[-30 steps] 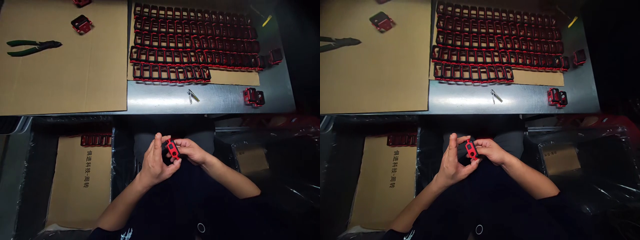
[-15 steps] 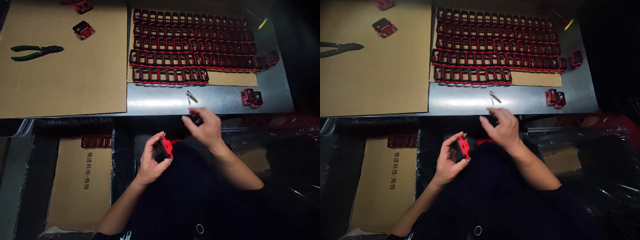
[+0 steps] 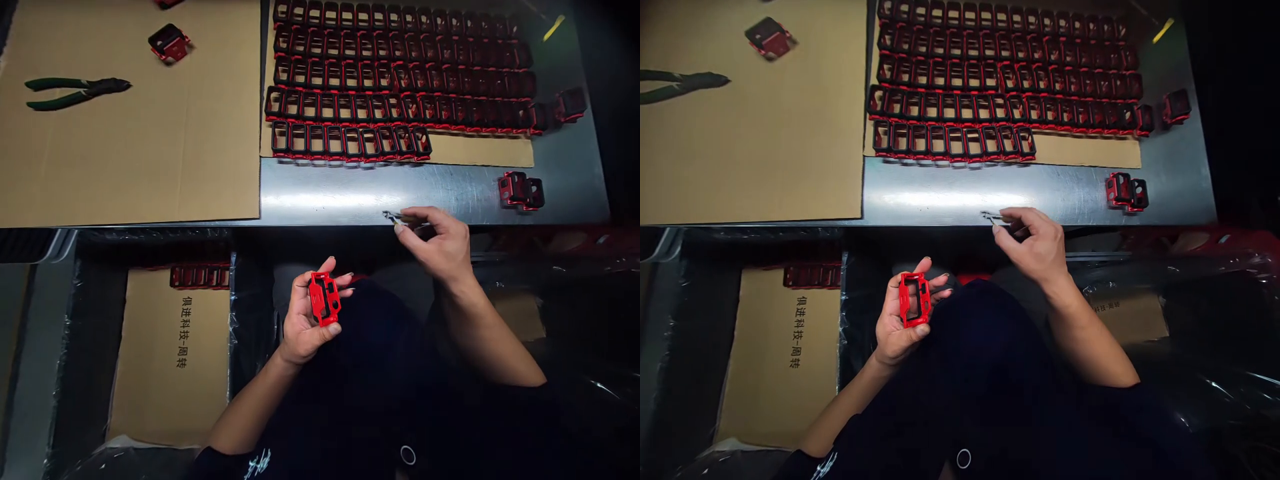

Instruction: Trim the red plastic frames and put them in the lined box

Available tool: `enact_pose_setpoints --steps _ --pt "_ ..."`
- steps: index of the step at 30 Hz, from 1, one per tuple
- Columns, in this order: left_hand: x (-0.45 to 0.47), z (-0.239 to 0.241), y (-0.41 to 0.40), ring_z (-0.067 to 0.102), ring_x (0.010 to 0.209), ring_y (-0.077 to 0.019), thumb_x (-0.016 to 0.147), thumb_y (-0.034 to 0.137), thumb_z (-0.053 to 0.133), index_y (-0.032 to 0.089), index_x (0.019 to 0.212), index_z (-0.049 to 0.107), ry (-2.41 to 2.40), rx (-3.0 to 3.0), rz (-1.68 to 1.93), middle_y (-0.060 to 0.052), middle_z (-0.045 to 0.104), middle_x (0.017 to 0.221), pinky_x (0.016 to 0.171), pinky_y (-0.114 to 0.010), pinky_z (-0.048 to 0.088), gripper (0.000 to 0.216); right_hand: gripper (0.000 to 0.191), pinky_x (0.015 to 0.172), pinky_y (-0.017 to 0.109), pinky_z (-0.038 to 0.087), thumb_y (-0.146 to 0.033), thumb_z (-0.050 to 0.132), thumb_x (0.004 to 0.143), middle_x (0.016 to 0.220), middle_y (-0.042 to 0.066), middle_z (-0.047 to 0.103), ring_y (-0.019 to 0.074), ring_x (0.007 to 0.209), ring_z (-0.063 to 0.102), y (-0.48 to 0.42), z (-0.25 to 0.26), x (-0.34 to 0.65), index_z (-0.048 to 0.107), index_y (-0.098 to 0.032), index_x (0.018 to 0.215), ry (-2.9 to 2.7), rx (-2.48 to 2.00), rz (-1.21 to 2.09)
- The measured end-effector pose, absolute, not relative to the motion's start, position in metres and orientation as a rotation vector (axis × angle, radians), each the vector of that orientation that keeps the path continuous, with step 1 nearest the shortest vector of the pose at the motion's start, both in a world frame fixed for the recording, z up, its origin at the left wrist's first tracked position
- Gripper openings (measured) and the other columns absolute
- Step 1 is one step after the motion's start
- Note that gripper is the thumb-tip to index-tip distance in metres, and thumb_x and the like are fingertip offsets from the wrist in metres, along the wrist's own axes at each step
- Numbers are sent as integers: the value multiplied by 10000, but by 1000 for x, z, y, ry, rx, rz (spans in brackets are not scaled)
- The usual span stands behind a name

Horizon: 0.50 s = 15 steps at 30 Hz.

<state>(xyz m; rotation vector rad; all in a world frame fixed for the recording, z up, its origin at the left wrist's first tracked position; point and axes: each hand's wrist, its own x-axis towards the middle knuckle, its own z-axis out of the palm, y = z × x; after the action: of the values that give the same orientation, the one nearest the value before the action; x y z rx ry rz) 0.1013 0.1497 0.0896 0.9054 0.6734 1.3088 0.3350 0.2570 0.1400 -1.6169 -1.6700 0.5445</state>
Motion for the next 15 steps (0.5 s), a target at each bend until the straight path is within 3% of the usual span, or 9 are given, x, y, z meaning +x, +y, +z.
enact_pose_setpoints --steps 7,15 --pt "101 90 151 620 1287 -250 823 202 796 343 1449 440 685 1108 1289 -116 456 1563 1060 -430 556 734 237 705 301 615 -197 741 840 911 64 790 179 780 737 202 180 320 756 -198 1077 -2139 -994 700" --pt "100 82 147 585 1303 -356 800 225 789 260 1548 378 780 1559 1267 -206 532 1455 1071 -595 506 854 93 678 285 637 -163 748 853 964 110 799 177 783 760 171 169 322 771 -186 940 -2213 -884 693"
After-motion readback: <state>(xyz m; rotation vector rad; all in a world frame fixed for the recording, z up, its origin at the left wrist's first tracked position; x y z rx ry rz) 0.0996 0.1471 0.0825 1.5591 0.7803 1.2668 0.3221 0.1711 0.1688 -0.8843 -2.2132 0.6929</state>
